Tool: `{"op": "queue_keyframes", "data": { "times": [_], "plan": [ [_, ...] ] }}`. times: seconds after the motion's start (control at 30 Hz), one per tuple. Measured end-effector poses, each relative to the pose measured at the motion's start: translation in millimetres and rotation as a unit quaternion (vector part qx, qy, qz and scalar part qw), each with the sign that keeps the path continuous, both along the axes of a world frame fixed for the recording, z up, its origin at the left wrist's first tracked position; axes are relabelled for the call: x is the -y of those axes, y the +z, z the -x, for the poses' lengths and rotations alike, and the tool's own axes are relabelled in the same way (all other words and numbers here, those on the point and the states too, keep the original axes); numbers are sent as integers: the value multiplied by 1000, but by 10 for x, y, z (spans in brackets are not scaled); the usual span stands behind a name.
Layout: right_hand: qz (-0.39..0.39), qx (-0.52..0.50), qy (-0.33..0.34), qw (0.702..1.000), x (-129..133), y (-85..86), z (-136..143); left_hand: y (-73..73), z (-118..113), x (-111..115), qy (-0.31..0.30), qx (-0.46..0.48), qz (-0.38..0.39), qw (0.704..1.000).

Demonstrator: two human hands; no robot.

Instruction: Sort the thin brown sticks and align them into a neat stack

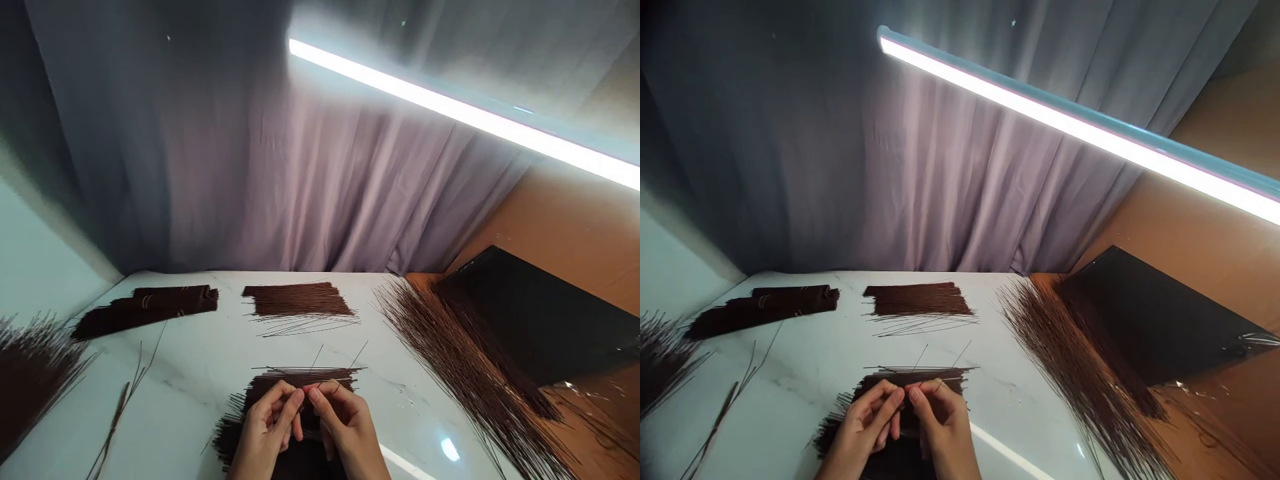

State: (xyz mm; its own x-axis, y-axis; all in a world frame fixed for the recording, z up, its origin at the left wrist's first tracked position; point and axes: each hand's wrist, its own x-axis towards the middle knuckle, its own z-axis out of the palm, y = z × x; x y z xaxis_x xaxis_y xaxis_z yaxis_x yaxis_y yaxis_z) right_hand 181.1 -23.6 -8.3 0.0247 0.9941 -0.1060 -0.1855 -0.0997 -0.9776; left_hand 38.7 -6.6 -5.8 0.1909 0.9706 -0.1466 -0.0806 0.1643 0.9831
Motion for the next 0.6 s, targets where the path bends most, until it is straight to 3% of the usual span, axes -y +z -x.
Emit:
{"op": "queue_keyframes", "data": {
  "times": [0.13, 0.27, 0.37, 0.47, 0.53, 0.6],
  "plan": [
    [13, -30, 50, 998, -36, 70, 13, 32, -30, 20, -44, 10, -6, 999],
    [-16, -12, -38, 999, -101, 299, -239, 181, 125, 14, -96, -73, -78, 990],
    [-73, 43, -164, 983, -170, 627, -868, 309, 318, 20, -192, -233, -173, 937],
    [-93, 184, -269, 941, -221, 870, -1719, 304, 415, 47, -236, -332, -214, 888],
    [-73, 350, -258, 898, -236, 902, -2222, 211, 389, 70, -244, -366, -227, 869],
    [-47, 513, -220, 828, -235, 835, -2571, 97, 315, 86, -233, -388, -244, 858]
  ]
}}
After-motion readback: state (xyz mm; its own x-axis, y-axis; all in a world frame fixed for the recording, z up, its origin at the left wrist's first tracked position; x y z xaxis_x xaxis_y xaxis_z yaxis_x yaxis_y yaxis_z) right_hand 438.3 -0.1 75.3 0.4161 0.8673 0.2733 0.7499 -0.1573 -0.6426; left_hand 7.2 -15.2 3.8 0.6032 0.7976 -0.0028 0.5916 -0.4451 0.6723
